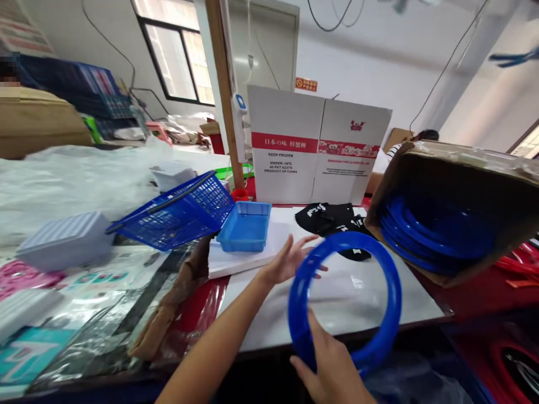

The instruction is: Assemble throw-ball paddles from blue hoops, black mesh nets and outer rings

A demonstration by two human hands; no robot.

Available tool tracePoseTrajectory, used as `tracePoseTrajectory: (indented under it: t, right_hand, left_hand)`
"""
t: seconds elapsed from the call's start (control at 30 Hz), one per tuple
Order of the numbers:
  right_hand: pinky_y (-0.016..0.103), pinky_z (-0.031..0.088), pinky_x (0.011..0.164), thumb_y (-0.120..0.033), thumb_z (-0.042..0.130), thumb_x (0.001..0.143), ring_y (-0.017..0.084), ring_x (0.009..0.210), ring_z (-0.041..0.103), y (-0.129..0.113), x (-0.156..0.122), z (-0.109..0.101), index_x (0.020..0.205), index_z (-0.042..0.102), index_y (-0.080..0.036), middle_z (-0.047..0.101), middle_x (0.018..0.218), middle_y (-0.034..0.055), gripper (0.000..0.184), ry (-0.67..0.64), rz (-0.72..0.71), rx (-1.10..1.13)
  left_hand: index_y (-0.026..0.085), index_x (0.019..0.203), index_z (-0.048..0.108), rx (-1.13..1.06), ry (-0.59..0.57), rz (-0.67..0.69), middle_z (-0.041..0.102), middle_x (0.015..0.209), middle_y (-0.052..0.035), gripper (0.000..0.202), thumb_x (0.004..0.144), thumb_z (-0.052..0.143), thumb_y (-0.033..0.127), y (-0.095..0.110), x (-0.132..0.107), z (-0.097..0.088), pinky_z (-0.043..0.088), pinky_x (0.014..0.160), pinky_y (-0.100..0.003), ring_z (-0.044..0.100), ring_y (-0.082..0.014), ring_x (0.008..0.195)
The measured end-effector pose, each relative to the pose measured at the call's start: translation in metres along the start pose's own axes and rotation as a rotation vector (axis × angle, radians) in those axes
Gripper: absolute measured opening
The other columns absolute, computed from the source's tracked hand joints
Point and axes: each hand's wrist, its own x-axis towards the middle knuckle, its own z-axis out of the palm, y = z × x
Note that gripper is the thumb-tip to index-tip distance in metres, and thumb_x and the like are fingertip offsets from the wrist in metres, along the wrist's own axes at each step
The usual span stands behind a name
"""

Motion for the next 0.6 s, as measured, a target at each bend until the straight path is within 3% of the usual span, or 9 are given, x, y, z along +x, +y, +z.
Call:
tracePoseTrajectory:
  t: [0.1, 0.13, 0.2, 0.27, 0.37, 0.4, 0.47, 0.53, 0.6]
  right_hand:
    - [0.054, 0.058, 0.100, -0.037, 0.069, 0.091, 0.042, 0.120, 0.071, -0.015, 0.030, -0.019, 0.168, 0.025, -0.019, 0.071, 0.136, 0.0203, 0.090, -0.401, 0.114, -0.108]
    - [0.052, 0.057, 0.100, -0.041, 0.072, 0.091, 0.041, 0.119, 0.071, -0.018, 0.039, -0.033, 0.167, 0.029, -0.017, 0.072, 0.135, 0.0205, 0.091, -0.456, 0.092, -0.107]
    - [0.048, 0.054, 0.104, -0.049, 0.069, 0.094, 0.038, 0.121, 0.071, -0.013, 0.060, -0.067, 0.151, 0.058, -0.021, 0.074, 0.132, 0.0164, 0.065, -0.458, -0.023, -0.105]
    - [0.040, 0.055, 0.099, -0.049, 0.061, 0.099, 0.029, 0.107, 0.075, 0.008, 0.089, -0.105, 0.129, 0.074, -0.027, 0.080, 0.120, 0.0083, 0.040, -0.346, -0.092, -0.059]
    - [0.033, 0.054, 0.088, -0.043, 0.052, 0.103, 0.022, 0.095, 0.073, 0.067, 0.142, -0.144, 0.117, 0.077, -0.027, 0.080, 0.111, 0.0067, 0.032, 0.033, -0.040, -0.129]
    - [0.032, 0.053, 0.084, -0.038, 0.054, 0.102, 0.021, 0.090, 0.071, 0.092, 0.158, -0.150, 0.110, 0.077, -0.024, 0.080, 0.102, 0.0071, 0.029, 0.141, 0.019, -0.195]
    - [0.029, 0.050, 0.073, -0.030, 0.063, 0.093, 0.020, 0.077, 0.066, 0.139, 0.184, -0.152, 0.094, 0.075, -0.020, 0.075, 0.082, 0.0056, 0.016, 0.206, 0.116, -0.333]
    - [0.030, 0.049, 0.073, -0.023, 0.063, 0.089, 0.020, 0.076, 0.064, 0.176, 0.197, -0.146, 0.082, 0.071, -0.018, 0.073, 0.079, 0.0071, 0.011, 0.227, 0.160, -0.349]
    - [0.032, 0.050, 0.080, -0.022, 0.058, 0.091, 0.021, 0.084, 0.066, 0.199, 0.200, -0.142, 0.081, 0.068, -0.019, 0.074, 0.086, 0.0091, 0.014, 0.243, 0.165, -0.329]
  left_hand:
    - [0.023, 0.147, 0.045, 0.101, 0.174, 0.022, 0.066, 0.136, -0.0192, 0.092, 0.075, 0.076, 0.069, 0.008, -0.011, -0.012, 0.058, 0.074, -0.036, 0.075, -0.0235, 0.083]
    - [0.020, 0.144, 0.048, 0.160, 0.215, -0.007, 0.070, 0.127, -0.0176, 0.086, 0.073, 0.081, 0.057, 0.009, -0.011, -0.017, 0.057, 0.069, -0.032, 0.072, -0.0186, 0.073]
    - [0.015, 0.137, 0.054, 0.367, 0.290, -0.094, 0.075, 0.111, -0.0134, 0.069, 0.078, 0.078, 0.042, 0.009, -0.009, -0.025, 0.057, 0.063, -0.029, 0.066, -0.0139, 0.063]
    - [0.013, 0.131, 0.059, 0.701, 0.371, -0.167, 0.075, 0.102, -0.0106, 0.048, 0.087, 0.066, 0.033, 0.004, -0.004, -0.029, 0.059, 0.067, -0.031, 0.068, -0.0168, 0.068]
    - [0.012, 0.123, 0.064, 1.100, 0.483, -0.173, 0.071, 0.112, -0.0146, 0.036, 0.090, 0.057, 0.023, -0.008, 0.001, -0.025, 0.058, 0.089, -0.040, 0.071, -0.0270, 0.098]
    - [0.012, 0.124, 0.064, 1.145, 0.503, -0.172, 0.069, 0.118, -0.0172, 0.036, 0.090, 0.056, 0.021, -0.012, 0.002, -0.023, 0.055, 0.097, -0.044, 0.069, -0.0305, 0.107]
    - [0.012, 0.128, 0.062, 1.233, 0.506, -0.185, 0.064, 0.124, -0.0194, 0.039, 0.091, 0.054, 0.020, -0.017, 0.003, -0.019, 0.051, 0.102, -0.049, 0.065, -0.0337, 0.114]
    - [0.013, 0.132, 0.061, 1.401, 0.462, -0.170, 0.065, 0.119, -0.0178, 0.042, 0.092, 0.052, 0.018, -0.020, 0.003, -0.018, 0.052, 0.101, -0.049, 0.064, -0.0330, 0.112]
    - [0.015, 0.133, 0.063, 1.576, 0.383, -0.106, 0.065, 0.117, -0.0164, 0.044, 0.091, 0.051, 0.016, -0.022, 0.004, -0.019, 0.052, 0.102, -0.048, 0.061, -0.0323, 0.114]
